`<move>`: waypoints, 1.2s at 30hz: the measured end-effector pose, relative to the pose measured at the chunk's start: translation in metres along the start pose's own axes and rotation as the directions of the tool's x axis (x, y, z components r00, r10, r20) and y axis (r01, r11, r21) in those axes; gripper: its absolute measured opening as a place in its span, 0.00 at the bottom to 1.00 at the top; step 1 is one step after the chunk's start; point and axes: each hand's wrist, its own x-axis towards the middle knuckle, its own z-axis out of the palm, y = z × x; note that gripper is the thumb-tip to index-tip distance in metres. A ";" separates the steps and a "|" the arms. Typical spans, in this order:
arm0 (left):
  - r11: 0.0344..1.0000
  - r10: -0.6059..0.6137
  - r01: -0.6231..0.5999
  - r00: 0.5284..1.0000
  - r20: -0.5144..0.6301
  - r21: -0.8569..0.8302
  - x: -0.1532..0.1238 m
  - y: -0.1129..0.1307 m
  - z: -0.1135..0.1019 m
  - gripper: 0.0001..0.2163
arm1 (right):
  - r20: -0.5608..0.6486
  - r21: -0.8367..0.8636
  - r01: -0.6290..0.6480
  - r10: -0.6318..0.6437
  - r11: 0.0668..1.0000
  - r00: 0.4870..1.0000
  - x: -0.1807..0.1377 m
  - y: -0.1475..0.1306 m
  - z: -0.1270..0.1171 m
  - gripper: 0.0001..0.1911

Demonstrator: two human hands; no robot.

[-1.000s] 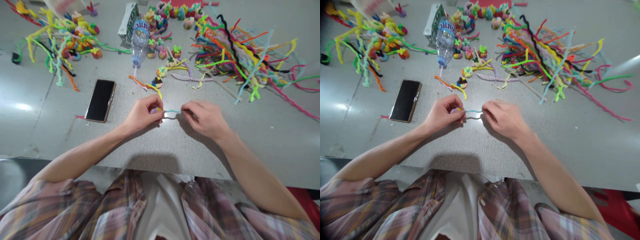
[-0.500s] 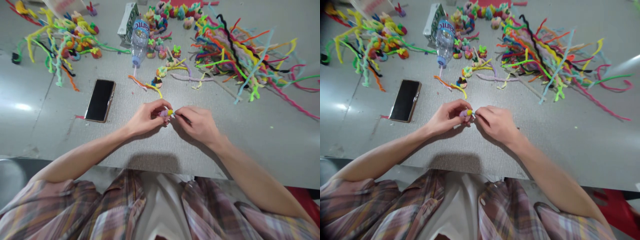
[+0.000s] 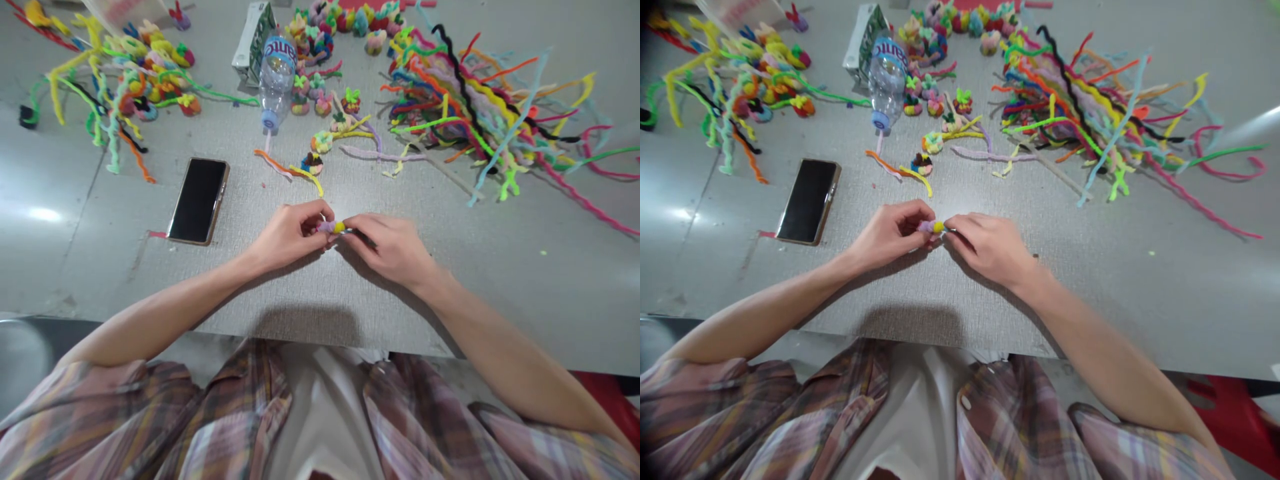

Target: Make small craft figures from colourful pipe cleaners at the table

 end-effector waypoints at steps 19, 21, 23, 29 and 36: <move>0.952 0.148 -0.158 0.987 0.060 0.261 -0.009 0.003 0.011 0.10 | -0.123 0.190 0.056 -0.033 0.980 0.992 0.006 -0.019 0.004 0.03; 0.947 0.151 -0.159 0.987 0.051 0.278 -0.011 0.004 0.012 0.10 | -0.116 0.192 0.025 -0.003 0.981 0.993 0.005 -0.020 0.005 0.05; 0.948 0.137 -0.138 0.990 0.023 0.288 -0.013 0.006 0.013 0.10 | -0.113 0.188 -0.015 0.037 0.982 0.993 0.005 -0.022 0.008 0.07; 0.980 0.037 -0.029 0.998 -0.040 0.197 -0.015 0.009 0.017 0.06 | -0.180 0.124 -0.025 0.047 0.992 0.983 0.002 -0.026 0.016 0.11; 1.000 -0.009 0.009 1.000 0.006 -0.018 -0.014 0.011 0.018 0.04 | -0.293 0.161 0.057 -0.007 0.985 0.956 0.002 -0.024 0.025 0.14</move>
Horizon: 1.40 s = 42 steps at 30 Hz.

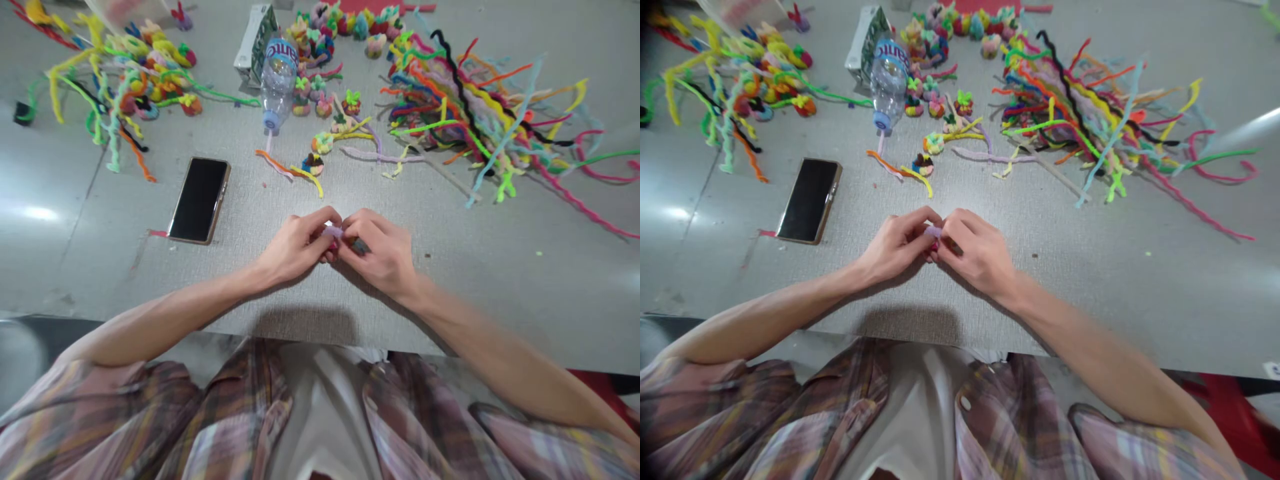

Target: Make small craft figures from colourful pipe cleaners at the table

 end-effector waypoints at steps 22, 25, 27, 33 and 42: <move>0.990 0.023 -0.025 1.000 -0.014 -0.139 0.007 -0.011 0.001 0.04 | -0.059 0.137 -0.067 0.076 0.988 0.995 0.005 0.002 -0.005 0.09; 0.973 0.012 -0.021 0.999 -0.043 -0.232 0.012 -0.015 -0.002 0.06 | -0.085 0.197 -0.093 0.111 0.976 0.990 0.008 0.002 -0.006 0.08; 0.963 0.003 -0.024 0.997 -0.080 -0.268 0.014 -0.016 -0.004 0.07 | -0.072 0.254 -0.114 0.136 0.961 0.988 0.008 0.002 -0.007 0.07; 0.958 0.043 -0.058 0.997 -0.060 -0.281 0.014 -0.012 -0.005 0.06 | 0.092 0.433 -0.317 0.308 0.844 0.947 0.008 0.003 -0.013 0.10; 0.956 0.022 -0.030 0.999 -0.032 -0.291 0.011 -0.009 -0.002 0.16 | 0.303 0.551 -0.491 0.387 0.674 0.871 0.011 0.004 -0.015 0.17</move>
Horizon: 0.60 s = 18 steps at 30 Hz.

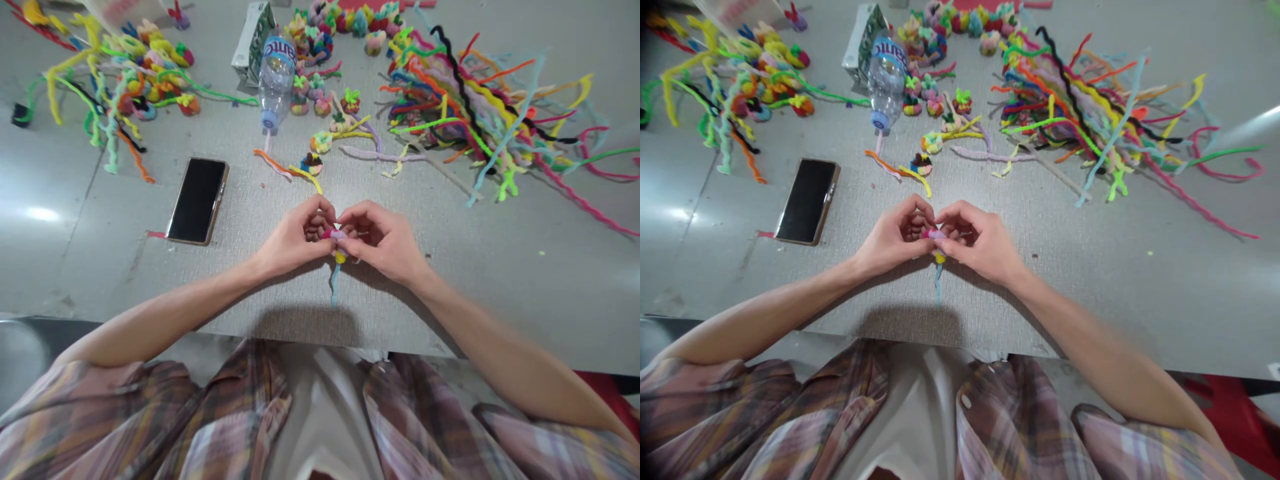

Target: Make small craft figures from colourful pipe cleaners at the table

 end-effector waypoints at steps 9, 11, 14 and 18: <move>0.959 -0.127 0.151 0.986 0.111 -0.240 0.004 0.001 -0.003 0.17 | -0.006 0.147 -0.006 0.007 0.989 1.000 0.006 0.006 0.001 0.24; 0.949 -0.131 0.161 0.984 0.123 -0.272 0.005 0.000 -0.004 0.17 | -0.011 0.140 0.004 -0.002 0.990 1.000 0.007 0.006 0.001 0.23; 0.942 -0.122 0.158 0.983 0.135 -0.298 0.005 -0.002 -0.006 0.18 | -0.030 0.094 0.039 -0.036 0.995 0.999 0.005 0.006 -0.001 0.18; 0.936 -0.137 0.173 0.981 0.135 -0.307 0.004 -0.004 -0.009 0.19 | 0.083 -0.088 0.140 -0.132 0.986 0.988 0.002 0.003 -0.012 0.07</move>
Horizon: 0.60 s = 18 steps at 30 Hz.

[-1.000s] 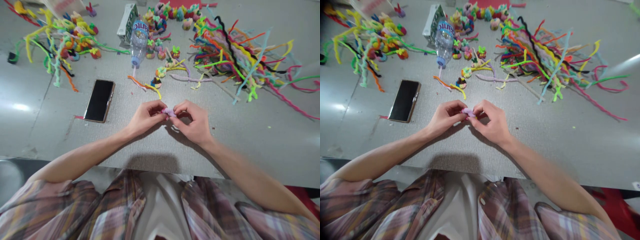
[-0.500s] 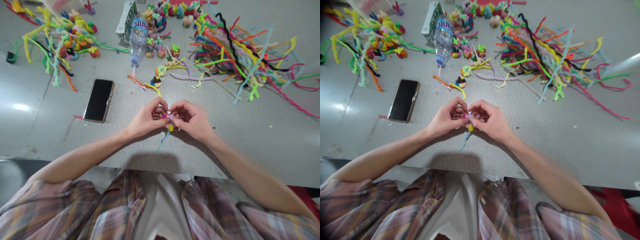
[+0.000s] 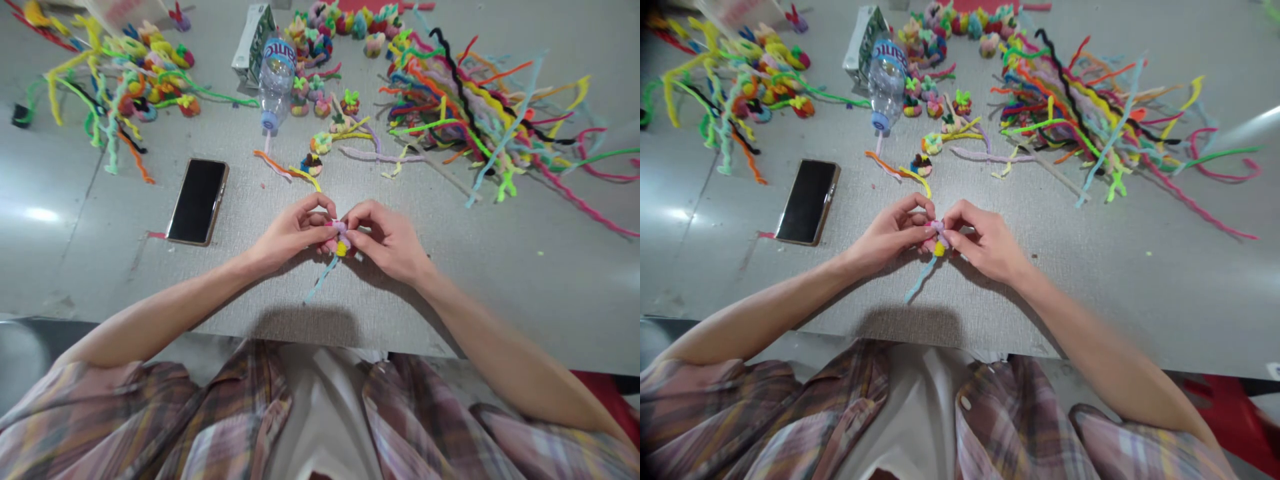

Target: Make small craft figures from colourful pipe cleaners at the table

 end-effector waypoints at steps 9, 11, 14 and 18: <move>0.998 -0.067 0.065 0.993 0.093 0.024 -0.002 0.011 -0.006 0.16 | 0.248 -0.246 0.232 -0.170 0.941 0.954 0.005 -0.004 -0.016 0.08; 0.990 -0.025 0.007 0.991 0.128 0.142 -0.002 0.014 -0.007 0.11 | 0.227 -0.219 0.204 -0.153 0.954 0.962 0.005 -0.001 -0.016 0.09; 0.842 0.141 -0.221 0.971 0.195 0.492 -0.002 0.020 -0.010 0.06 | 0.165 -0.099 0.046 -0.030 0.994 0.986 0.002 0.003 -0.015 0.11; 0.438 0.291 -0.458 0.886 0.360 0.773 -0.002 0.022 -0.014 0.08 | 0.149 0.165 -0.167 0.143 0.972 0.978 0.000 0.003 -0.013 0.16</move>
